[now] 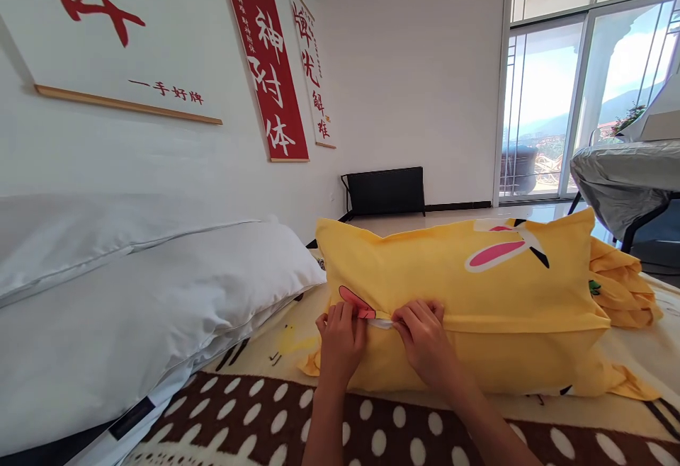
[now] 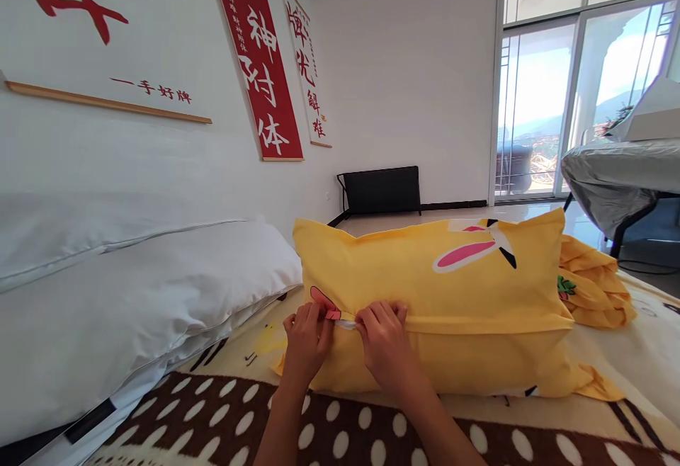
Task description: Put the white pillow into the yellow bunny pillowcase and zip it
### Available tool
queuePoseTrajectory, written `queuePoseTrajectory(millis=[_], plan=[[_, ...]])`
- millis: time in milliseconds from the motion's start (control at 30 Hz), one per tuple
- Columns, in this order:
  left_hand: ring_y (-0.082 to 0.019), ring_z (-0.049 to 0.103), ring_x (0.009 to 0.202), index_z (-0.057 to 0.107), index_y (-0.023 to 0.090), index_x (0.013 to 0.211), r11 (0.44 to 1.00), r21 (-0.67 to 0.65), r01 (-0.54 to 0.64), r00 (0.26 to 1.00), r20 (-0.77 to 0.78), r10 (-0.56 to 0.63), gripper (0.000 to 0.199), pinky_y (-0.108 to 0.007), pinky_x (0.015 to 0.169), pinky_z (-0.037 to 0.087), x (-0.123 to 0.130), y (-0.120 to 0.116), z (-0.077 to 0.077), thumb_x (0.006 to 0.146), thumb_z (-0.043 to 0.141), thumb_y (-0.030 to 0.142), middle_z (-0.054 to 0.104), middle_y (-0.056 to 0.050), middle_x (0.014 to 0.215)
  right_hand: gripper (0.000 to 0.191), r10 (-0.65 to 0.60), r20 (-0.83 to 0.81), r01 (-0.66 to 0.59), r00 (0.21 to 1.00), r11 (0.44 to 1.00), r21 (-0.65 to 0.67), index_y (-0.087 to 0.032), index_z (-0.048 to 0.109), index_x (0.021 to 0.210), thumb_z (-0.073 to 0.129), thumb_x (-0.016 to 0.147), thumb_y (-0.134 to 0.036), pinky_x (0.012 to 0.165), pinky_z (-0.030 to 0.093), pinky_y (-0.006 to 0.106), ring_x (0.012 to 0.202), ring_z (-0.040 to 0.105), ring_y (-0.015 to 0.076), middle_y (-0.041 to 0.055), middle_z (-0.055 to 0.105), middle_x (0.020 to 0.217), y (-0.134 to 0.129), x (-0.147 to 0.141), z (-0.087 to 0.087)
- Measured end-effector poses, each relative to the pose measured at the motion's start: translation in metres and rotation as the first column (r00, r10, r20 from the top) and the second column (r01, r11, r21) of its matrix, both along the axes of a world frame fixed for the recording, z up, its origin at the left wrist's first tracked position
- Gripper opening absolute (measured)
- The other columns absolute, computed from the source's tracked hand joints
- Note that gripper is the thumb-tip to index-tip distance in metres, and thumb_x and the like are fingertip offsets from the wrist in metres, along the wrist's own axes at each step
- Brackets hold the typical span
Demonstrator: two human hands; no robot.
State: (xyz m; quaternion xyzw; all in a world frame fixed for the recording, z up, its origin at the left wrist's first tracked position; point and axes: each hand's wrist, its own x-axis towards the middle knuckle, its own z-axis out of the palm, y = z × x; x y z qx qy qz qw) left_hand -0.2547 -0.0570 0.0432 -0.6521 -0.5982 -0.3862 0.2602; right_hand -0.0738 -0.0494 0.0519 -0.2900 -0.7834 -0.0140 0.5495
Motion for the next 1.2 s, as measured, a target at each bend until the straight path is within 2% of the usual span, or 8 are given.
queuePoseTrajectory(millis=[200, 367, 567, 733, 867, 967, 1100, 1200], plan=[[-0.017, 0.052, 0.07, 0.053, 0.019, 0.072, 0.981, 0.191, -0.034, 0.999, -0.027, 0.04, 0.017, -0.033, 0.077, 0.03, -0.007, 0.005, -0.005, 0.085, 0.042, 0.015, 0.057, -0.001, 0.068, 0.019, -0.041, -0.011, 0.042, 0.999, 0.996, 0.076, -0.02, 0.056, 0.081, 0.044, 0.094, -0.015, 0.078, 0.025, 0.03, 0.075, 0.051, 0.0141, -0.0003, 0.061, 0.076, 0.007, -0.002, -0.007], [-0.016, 0.047, 0.064, 0.046, 0.02, 0.066, 0.904, 0.411, -0.121, 0.992, 0.08, 0.097, 0.019, -0.035, 0.078, 0.029, -0.013, 0.003, -0.005, 0.085, 0.046, 0.018, 0.05, 0.002, 0.06, 0.014, -0.235, 0.051, 0.219, 0.971, 0.95, 0.222, -0.022, 0.058, 0.097, 0.047, 0.09, -0.017, 0.083, 0.029, 0.033, 0.08, 0.052, 0.0169, 0.0027, 0.062, 0.084, 0.018, 0.024, -0.008], [-0.014, 0.043, 0.059, 0.046, 0.02, 0.069, 0.832, 0.549, -0.074, 0.952, 0.287, -0.105, 0.015, -0.028, 0.065, 0.033, -0.002, 0.007, -0.01, 0.084, 0.048, 0.018, 0.045, 0.003, 0.061, 0.022, -0.468, 0.173, 0.363, 0.867, 0.83, 0.424, -0.021, 0.059, 0.103, 0.048, 0.085, -0.015, 0.084, 0.035, 0.037, 0.085, 0.057, 0.0204, 0.0066, 0.064, 0.093, 0.034, 0.124, -0.017], [-0.011, 0.041, 0.056, 0.047, 0.019, 0.077, 0.79, 0.609, -0.071, 0.883, 0.407, -0.234, 0.012, -0.024, 0.054, 0.032, 0.022, 0.004, -0.004, 0.087, 0.043, 0.017, 0.048, 0.002, 0.07, 0.016, -0.713, -0.039, 0.664, 0.7, 0.631, 0.401, -0.019, 0.065, 0.09, 0.051, 0.088, -0.024, 0.079, 0.035, 0.036, 0.079, 0.057, 0.0202, 0.007, 0.065, 0.084, 0.063, 0.216, -0.033], [-0.014, 0.048, 0.068, 0.049, 0.019, 0.081, 0.771, 0.635, -0.047, 0.859, 0.42, -0.293, 0.01, -0.026, 0.061, 0.038, 0.038, -0.008, 0.012, 0.087, 0.042, 0.018, 0.052, -0.002, 0.078, 0.021, -0.629, -0.061, 0.628, 0.775, 0.755, 0.187, -0.02, 0.062, 0.09, 0.041, 0.091, -0.025, 0.079, 0.038, 0.036, 0.084, 0.059, 0.0219, 0.0074, 0.066, 0.085, 0.065, 0.245, -0.048], [-0.014, 0.047, 0.065, 0.049, 0.02, 0.077, 0.765, 0.641, -0.058, 0.858, 0.424, -0.29, 0.011, -0.027, 0.059, 0.036, 0.043, -0.018, 0.022, 0.087, 0.045, 0.019, 0.053, -0.001, 0.075, 0.027, -0.534, 0.071, 0.526, 0.843, 0.844, 0.102, -0.021, 0.061, 0.101, 0.037, 0.087, -0.023, 0.086, 0.038, 0.04, 0.098, 0.058, 0.0245, 0.009, 0.066, 0.101, 0.053, 0.252, -0.059], [-0.013, 0.042, 0.057, 0.045, 0.021, 0.071, 0.77, 0.626, -0.122, 0.829, 0.49, -0.268, 0.016, -0.028, 0.055, 0.034, 0.045, -0.021, 0.024, 0.087, 0.044, 0.024, 0.051, 0.0, 0.07, 0.02, -0.639, 0.178, 0.624, 0.748, 0.769, 0.14, -0.019, 0.062, 0.097, 0.047, 0.084, -0.024, 0.085, 0.036, 0.041, 0.099, 0.059, 0.0267, 0.0095, 0.067, 0.099, 0.048, 0.26, -0.061], [-0.013, 0.043, 0.059, 0.045, 0.021, 0.072, 0.764, 0.637, -0.105, 0.807, 0.504, -0.308, 0.014, -0.028, 0.056, 0.036, 0.051, -0.021, 0.024, 0.085, 0.046, 0.026, 0.05, 0.0, 0.07, 0.013, -0.68, 0.118, 0.655, 0.724, 0.731, 0.191, -0.02, 0.062, 0.083, 0.049, 0.085, -0.022, 0.075, 0.038, 0.037, 0.084, 0.061, 0.024, 0.006, 0.067, 0.083, 0.055, 0.257, -0.046]])
